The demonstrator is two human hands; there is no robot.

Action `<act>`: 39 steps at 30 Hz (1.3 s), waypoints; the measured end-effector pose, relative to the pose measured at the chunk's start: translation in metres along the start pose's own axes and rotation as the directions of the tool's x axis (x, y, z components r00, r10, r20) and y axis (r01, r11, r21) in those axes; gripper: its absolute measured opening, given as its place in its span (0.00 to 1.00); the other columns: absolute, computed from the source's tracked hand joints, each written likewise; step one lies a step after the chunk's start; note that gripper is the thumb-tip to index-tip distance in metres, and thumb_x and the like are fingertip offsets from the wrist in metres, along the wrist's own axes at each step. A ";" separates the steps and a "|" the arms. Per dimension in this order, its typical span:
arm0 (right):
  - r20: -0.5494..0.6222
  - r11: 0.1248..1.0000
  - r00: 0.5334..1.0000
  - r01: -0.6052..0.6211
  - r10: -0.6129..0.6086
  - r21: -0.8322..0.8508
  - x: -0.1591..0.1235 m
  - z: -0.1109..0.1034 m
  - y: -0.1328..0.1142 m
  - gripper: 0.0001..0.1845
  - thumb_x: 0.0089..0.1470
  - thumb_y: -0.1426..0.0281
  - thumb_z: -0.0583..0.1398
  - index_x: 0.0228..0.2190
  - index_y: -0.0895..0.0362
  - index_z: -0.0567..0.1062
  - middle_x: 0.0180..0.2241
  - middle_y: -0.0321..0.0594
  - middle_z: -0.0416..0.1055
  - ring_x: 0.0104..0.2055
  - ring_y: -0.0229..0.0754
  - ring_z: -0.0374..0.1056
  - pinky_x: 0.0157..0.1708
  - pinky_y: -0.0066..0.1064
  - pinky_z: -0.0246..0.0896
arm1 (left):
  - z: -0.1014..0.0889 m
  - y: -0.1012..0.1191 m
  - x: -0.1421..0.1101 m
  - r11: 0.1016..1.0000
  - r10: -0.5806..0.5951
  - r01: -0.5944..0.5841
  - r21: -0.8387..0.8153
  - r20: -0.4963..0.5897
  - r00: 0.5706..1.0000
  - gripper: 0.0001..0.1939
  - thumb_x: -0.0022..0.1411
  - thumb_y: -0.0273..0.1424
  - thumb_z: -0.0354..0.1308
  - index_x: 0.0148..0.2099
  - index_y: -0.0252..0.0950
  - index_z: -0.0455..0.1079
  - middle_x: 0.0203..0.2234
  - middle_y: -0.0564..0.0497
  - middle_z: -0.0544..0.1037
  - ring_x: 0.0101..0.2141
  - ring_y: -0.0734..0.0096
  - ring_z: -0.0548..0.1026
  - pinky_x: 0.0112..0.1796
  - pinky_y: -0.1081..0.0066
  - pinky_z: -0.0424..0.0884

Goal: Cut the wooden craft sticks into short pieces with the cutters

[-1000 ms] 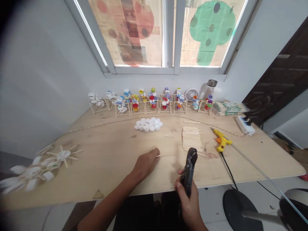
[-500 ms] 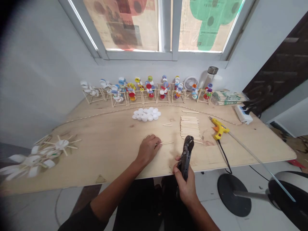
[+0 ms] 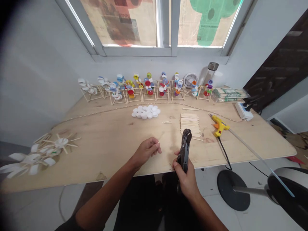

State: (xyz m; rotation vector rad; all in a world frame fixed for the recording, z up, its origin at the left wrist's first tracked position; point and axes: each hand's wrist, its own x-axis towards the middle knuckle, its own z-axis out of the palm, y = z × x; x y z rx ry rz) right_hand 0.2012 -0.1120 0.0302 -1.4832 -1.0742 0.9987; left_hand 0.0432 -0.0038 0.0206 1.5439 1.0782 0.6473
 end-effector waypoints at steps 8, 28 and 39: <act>0.077 0.999 0.996 0.049 -0.047 -0.023 0.017 0.013 -0.007 0.13 0.50 0.64 0.56 0.37 0.58 0.68 0.28 0.36 0.67 0.30 0.40 0.63 0.32 0.30 0.59 | 0.010 0.003 -0.017 0.798 -0.173 0.279 -0.534 0.241 0.955 0.16 0.51 0.39 0.59 0.33 0.34 0.58 0.20 0.54 0.72 0.15 0.83 0.61 0.18 0.79 0.54; 0.104 0.989 0.988 0.127 -0.118 -0.081 0.022 0.017 -0.012 0.08 0.51 0.66 0.56 0.30 0.57 0.71 0.41 0.42 0.68 0.41 0.44 0.66 0.41 0.33 0.60 | 0.003 0.005 -0.017 0.782 -0.225 0.373 -0.499 0.332 0.916 0.11 0.52 0.34 0.58 0.33 0.32 0.65 0.18 0.56 0.70 0.14 0.83 0.65 0.16 0.80 0.56; 0.120 0.982 0.991 0.085 -0.065 -0.168 0.019 0.012 -0.016 0.17 0.50 0.67 0.56 0.43 0.57 0.68 0.40 0.43 0.71 0.44 0.46 0.66 0.45 0.37 0.59 | -0.005 0.006 -0.013 0.834 -0.217 0.337 -0.436 0.301 0.929 0.09 0.52 0.32 0.58 0.33 0.32 0.65 0.18 0.55 0.71 0.14 0.83 0.65 0.16 0.80 0.55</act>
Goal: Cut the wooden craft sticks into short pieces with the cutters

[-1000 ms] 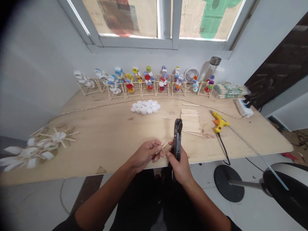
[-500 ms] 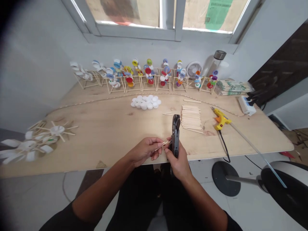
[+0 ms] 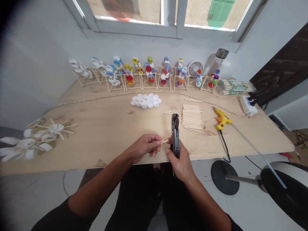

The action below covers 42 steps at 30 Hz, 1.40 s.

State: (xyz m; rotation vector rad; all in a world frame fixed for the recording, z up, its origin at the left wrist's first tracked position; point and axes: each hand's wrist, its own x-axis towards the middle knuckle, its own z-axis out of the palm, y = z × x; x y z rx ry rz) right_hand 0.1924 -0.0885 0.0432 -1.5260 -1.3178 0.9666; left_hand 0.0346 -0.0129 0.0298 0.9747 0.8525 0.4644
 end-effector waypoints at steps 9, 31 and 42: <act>0.038 0.998 0.999 -0.035 0.037 -0.053 -0.001 0.000 -0.003 0.18 0.49 0.66 0.57 0.43 0.57 0.69 0.35 0.39 0.71 0.36 0.44 0.66 0.39 0.35 0.60 | -0.002 0.006 0.002 0.997 0.018 -0.017 0.075 -0.005 1.000 0.09 0.53 0.33 0.57 0.32 0.30 0.67 0.20 0.54 0.71 0.14 0.83 0.65 0.16 0.80 0.57; -0.015 0.994 0.997 -0.075 0.076 0.079 -0.002 0.005 -0.003 0.19 0.48 0.66 0.58 0.43 0.58 0.69 0.33 0.39 0.71 0.36 0.45 0.66 0.41 0.37 0.59 | -0.005 0.008 0.011 0.996 -0.081 0.079 0.031 0.104 0.991 0.15 0.51 0.38 0.60 0.33 0.29 0.70 0.21 0.50 0.75 0.15 0.81 0.66 0.18 0.78 0.59; -0.029 0.990 0.997 -0.069 0.073 0.125 -0.005 0.007 0.002 0.19 0.49 0.66 0.58 0.44 0.57 0.69 0.29 0.36 0.70 0.32 0.43 0.66 0.41 0.38 0.60 | -0.004 0.007 0.011 0.996 -0.092 0.093 -0.005 0.121 0.988 0.13 0.51 0.36 0.61 0.32 0.29 0.70 0.21 0.50 0.75 0.14 0.83 0.65 0.17 0.78 0.58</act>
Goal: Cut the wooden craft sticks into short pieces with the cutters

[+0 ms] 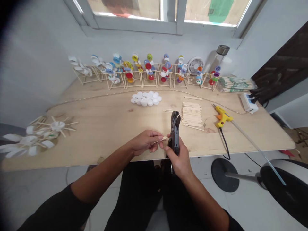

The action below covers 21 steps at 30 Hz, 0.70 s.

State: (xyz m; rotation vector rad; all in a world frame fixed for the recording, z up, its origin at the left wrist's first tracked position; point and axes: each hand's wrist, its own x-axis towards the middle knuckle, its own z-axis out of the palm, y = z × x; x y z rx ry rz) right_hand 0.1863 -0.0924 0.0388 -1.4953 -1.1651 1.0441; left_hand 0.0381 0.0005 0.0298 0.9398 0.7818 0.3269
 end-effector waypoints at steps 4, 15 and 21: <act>-0.001 1.000 1.000 0.005 -0.005 0.003 0.000 -0.001 0.000 0.19 0.49 0.67 0.58 0.44 0.57 0.69 0.31 0.38 0.71 0.35 0.44 0.67 0.43 0.38 0.60 | 0.000 -0.001 0.000 1.000 0.000 0.000 -0.006 -0.001 1.000 0.12 0.52 0.36 0.60 0.33 0.30 0.70 0.21 0.50 0.75 0.14 0.83 0.65 0.16 0.79 0.57; 0.000 1.000 1.000 -0.012 0.012 0.002 0.000 -0.001 -0.003 0.19 0.49 0.67 0.58 0.44 0.58 0.69 0.30 0.37 0.70 0.36 0.45 0.67 0.42 0.37 0.60 | -0.001 0.000 0.000 0.999 -0.012 0.013 -0.032 0.024 1.000 0.13 0.51 0.36 0.61 0.34 0.29 0.70 0.22 0.49 0.75 0.15 0.82 0.66 0.17 0.79 0.59; 0.002 1.000 1.000 0.005 -0.005 0.011 0.000 0.000 -0.004 0.18 0.49 0.67 0.58 0.44 0.57 0.68 0.29 0.37 0.70 0.34 0.43 0.67 0.41 0.37 0.60 | -0.002 0.000 0.000 0.999 -0.009 0.010 -0.042 0.031 0.999 0.13 0.51 0.35 0.61 0.33 0.29 0.70 0.23 0.49 0.76 0.15 0.83 0.66 0.17 0.79 0.59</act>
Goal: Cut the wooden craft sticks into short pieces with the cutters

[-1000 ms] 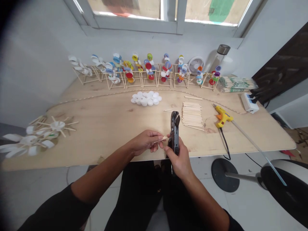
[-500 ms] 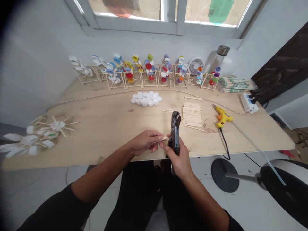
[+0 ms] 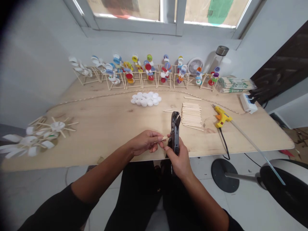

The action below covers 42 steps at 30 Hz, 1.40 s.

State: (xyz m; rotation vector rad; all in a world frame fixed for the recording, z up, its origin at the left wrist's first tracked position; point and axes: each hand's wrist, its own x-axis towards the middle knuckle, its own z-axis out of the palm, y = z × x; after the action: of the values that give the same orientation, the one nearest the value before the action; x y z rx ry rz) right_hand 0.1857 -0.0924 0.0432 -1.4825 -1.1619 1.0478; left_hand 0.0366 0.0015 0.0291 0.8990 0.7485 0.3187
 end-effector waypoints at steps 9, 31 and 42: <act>-0.006 1.000 1.000 0.009 -0.010 -0.030 -0.002 0.000 -0.002 0.20 0.49 0.67 0.57 0.45 0.58 0.68 0.33 0.39 0.72 0.38 0.44 0.67 0.43 0.37 0.59 | 0.005 0.002 -0.006 0.997 0.068 -0.065 0.035 -0.101 0.993 0.13 0.50 0.36 0.61 0.31 0.29 0.68 0.20 0.52 0.74 0.14 0.84 0.65 0.16 0.80 0.57; 0.172 0.993 0.982 -0.063 0.080 -0.103 -0.007 0.006 -0.012 0.14 0.50 0.67 0.57 0.39 0.57 0.71 0.41 0.43 0.71 0.46 0.48 0.65 0.45 0.38 0.59 | 0.004 0.031 -0.044 0.917 0.399 -0.386 0.101 -0.251 0.882 0.12 0.53 0.36 0.58 0.35 0.31 0.68 0.22 0.52 0.74 0.14 0.84 0.64 0.16 0.79 0.57; 0.227 0.990 0.971 -0.054 0.082 -0.129 -0.008 0.009 -0.015 0.13 0.49 0.68 0.58 0.38 0.55 0.71 0.40 0.41 0.71 0.43 0.47 0.67 0.38 0.34 0.63 | 0.009 0.039 -0.042 0.903 0.427 -0.404 0.148 -0.186 0.885 0.11 0.53 0.34 0.58 0.35 0.33 0.62 0.21 0.54 0.74 0.14 0.84 0.65 0.16 0.80 0.58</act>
State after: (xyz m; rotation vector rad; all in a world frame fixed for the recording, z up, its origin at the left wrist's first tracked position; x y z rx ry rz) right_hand 0.1730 -0.0977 0.0572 -1.5340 -1.3673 1.2416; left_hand 0.0152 -0.0036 0.0825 1.1380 0.7712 0.7748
